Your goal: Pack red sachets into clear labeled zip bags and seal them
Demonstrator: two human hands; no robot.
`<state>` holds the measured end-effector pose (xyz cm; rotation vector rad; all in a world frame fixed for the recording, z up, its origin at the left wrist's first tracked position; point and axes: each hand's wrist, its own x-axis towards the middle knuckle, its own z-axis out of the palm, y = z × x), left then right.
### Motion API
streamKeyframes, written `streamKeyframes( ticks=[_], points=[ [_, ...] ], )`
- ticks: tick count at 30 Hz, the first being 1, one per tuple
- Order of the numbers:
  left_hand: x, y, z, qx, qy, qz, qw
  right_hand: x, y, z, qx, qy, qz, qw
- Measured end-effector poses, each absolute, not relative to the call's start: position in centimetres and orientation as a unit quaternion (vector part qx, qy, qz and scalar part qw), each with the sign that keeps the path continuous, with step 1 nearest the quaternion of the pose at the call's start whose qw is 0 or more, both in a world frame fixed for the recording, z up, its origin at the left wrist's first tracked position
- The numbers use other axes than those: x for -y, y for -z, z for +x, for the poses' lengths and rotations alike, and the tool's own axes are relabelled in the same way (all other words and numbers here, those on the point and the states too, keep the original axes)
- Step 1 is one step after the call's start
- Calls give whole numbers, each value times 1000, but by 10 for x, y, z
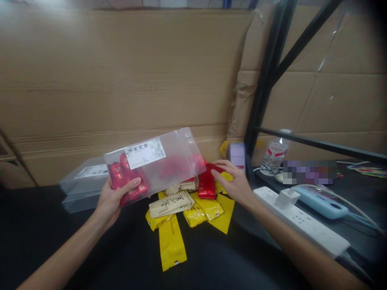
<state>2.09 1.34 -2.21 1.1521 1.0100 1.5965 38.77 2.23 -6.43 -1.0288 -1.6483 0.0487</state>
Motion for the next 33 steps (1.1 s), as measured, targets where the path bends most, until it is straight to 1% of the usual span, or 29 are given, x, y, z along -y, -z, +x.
streamKeyframes(
  ticks=[2,3,5,8,11,13,16,19,22,25,28,30,33],
  points=[
    [-13,23,21,-408,-642,465,453,-25,60,392,588,-67,-438,677],
    [-13,23,21,-410,-639,465,456,-26,57,395,534,-110,-426,722],
    [-12,22,22,-411,-633,465,464,-27,52,399,460,-219,-377,774],
    [-9,22,23,-410,-619,471,476,-23,44,397,439,-346,-300,773],
    [-6,22,24,-412,-605,479,484,-17,42,389,471,-386,-283,741],
    [-4,23,25,-414,-594,487,489,-13,43,384,513,-381,-298,709],
    [-3,24,26,-418,-572,508,490,-7,45,378,577,-322,-337,670],
    [1,24,29,-427,-554,533,477,0,47,374,622,-255,-354,650],
    [7,25,34,-432,-534,538,489,7,49,367,647,-221,-366,631],
    [12,26,40,-430,-516,532,516,13,50,358,706,-162,-381,574],
    [16,28,45,-424,-511,527,530,16,48,349,771,-95,-362,516],
    [17,30,48,-424,-500,520,548,20,45,344,789,-83,-351,498],
    [19,35,52,-424,-477,515,572,25,42,337,808,-114,-327,477]
  ],
)
